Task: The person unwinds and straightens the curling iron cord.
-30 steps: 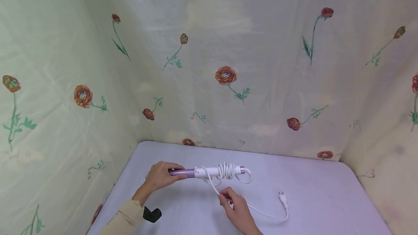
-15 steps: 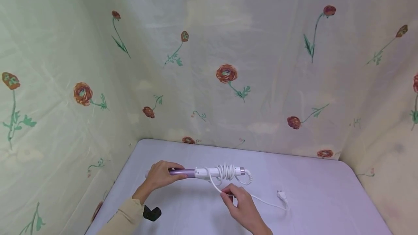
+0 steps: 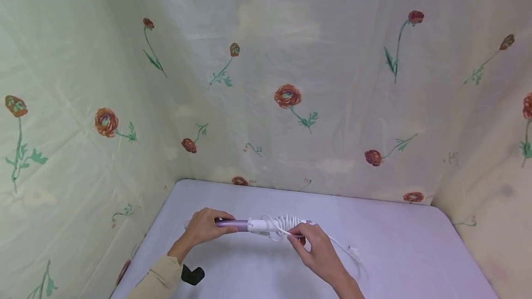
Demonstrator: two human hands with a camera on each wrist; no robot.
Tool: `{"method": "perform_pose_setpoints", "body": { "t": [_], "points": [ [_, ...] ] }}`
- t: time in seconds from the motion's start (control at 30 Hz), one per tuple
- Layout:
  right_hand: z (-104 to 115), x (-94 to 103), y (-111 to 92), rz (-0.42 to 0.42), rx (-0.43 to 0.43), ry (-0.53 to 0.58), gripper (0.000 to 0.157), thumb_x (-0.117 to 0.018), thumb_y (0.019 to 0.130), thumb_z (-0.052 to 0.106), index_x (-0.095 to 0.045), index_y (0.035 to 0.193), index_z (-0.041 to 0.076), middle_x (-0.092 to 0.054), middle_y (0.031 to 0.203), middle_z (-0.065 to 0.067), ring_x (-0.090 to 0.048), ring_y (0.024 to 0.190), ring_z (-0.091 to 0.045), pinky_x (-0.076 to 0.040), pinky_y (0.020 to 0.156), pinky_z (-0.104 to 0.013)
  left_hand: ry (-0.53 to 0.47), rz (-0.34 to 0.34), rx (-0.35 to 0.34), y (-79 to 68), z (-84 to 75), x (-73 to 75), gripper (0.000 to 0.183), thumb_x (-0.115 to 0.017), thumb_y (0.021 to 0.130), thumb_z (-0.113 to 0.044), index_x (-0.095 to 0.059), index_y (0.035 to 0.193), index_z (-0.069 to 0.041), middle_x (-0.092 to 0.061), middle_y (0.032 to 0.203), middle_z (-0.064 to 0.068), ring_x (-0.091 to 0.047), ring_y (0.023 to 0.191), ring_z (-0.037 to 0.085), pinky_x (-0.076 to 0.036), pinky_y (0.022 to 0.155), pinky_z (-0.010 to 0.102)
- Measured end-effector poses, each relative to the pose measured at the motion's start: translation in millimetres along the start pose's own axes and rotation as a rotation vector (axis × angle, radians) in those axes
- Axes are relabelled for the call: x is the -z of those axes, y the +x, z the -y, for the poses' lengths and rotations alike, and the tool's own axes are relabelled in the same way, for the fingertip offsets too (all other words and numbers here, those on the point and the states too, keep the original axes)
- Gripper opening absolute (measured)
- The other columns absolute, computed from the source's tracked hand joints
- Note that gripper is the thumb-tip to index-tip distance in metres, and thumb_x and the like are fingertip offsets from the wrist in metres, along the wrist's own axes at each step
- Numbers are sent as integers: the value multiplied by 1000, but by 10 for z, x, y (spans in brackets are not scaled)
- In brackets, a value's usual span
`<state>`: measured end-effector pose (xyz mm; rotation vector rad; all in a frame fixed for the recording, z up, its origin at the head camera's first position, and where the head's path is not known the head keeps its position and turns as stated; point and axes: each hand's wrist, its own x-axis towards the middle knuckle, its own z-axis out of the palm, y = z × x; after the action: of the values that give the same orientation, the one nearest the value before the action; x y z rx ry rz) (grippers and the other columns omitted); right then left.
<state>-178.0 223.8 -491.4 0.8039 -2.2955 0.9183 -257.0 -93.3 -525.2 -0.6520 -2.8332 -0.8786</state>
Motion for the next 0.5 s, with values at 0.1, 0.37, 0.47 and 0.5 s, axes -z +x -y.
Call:
{"method": "perform_pose_setpoints", "body": {
  "t": [0.1, 0.37, 0.47, 0.5],
  "points": [
    [-31, 50, 62, 6, 3, -14, 22, -73, 78, 2, -64, 90, 18, -61, 78, 15, -47, 70, 3, -36, 64, -14, -4, -3, -30, -8, -11, 17, 44, -66, 74, -65, -75, 96, -28, -73, 91, -10, -57, 74, 2, -42, 66, 26],
    [-166, 98, 171, -9, 17, -37, 22, -74, 76, 0, -66, 90, 17, -63, 78, 15, -46, 68, 2, -36, 62, -16, 7, 8, -67, -28, -23, 29, 41, -67, 74, -64, -75, 95, -29, -73, 88, -11, -54, 67, -2, -39, 61, 21],
    [-221, 124, 216, -21, 6, -18, 22, -73, 77, -1, -66, 90, 16, -65, 79, 13, -50, 70, 1, -39, 62, -18, -1, 19, -64, -31, -25, 35, 43, -66, 73, -65, -75, 95, -29, -73, 88, -12, -54, 68, -2, -40, 62, 20],
    [-240, 133, 232, -22, 2, -1, 22, -72, 77, -2, -66, 90, 15, -66, 79, 11, -52, 71, 1, -41, 63, -18, -7, 25, -62, -32, -27, 39, 44, -66, 73, -66, -75, 96, -29, -73, 88, -13, -54, 68, -2, -41, 63, 20]
  ]
}}
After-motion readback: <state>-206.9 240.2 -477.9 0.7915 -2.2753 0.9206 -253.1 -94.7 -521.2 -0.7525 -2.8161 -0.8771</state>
